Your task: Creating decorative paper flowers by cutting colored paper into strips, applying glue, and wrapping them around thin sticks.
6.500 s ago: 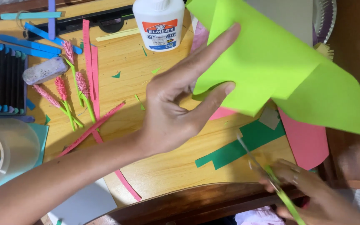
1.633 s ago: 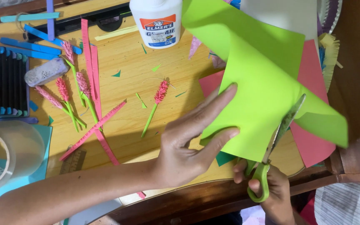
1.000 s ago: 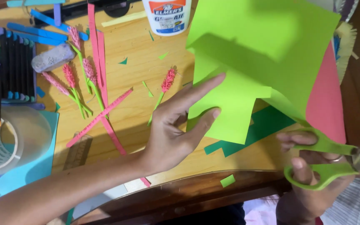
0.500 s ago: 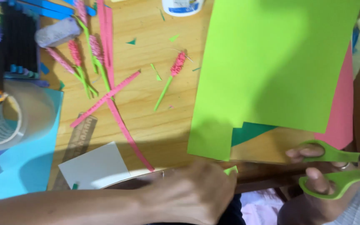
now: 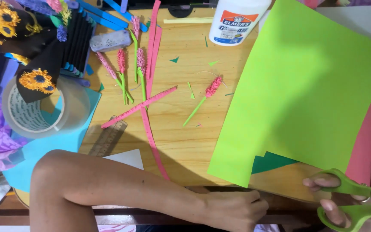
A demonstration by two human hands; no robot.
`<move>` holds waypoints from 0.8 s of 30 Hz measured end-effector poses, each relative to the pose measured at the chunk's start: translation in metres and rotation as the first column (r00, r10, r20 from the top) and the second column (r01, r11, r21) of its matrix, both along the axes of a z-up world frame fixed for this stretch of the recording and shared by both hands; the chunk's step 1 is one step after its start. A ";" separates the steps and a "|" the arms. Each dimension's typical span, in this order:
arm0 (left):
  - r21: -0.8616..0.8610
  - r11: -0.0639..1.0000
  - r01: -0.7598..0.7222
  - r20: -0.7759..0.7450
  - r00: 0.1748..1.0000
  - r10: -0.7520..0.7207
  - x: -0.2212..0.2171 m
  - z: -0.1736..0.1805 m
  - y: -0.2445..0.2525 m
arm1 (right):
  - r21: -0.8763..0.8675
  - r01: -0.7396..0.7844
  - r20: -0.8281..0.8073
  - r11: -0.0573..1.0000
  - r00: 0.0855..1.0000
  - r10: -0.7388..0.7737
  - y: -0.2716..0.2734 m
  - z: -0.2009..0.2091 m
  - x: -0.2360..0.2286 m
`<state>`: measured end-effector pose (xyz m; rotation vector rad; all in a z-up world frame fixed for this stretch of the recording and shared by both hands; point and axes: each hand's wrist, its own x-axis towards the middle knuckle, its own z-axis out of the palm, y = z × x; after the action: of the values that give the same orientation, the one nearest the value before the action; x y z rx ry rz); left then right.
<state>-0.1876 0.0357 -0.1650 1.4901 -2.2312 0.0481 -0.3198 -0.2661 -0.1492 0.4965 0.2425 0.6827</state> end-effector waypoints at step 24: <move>0.404 0.907 -0.116 -0.891 -0.274 0.362 0.170 0.073 0.004 | -0.402 0.561 0.276 -0.724 0.828 0.489 0.116 0.108 0.203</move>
<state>-0.0173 0.0394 -0.0918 1.1440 -0.4460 -0.9447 -0.1170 -0.1497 -0.0410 -2.0926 0.1431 -0.0709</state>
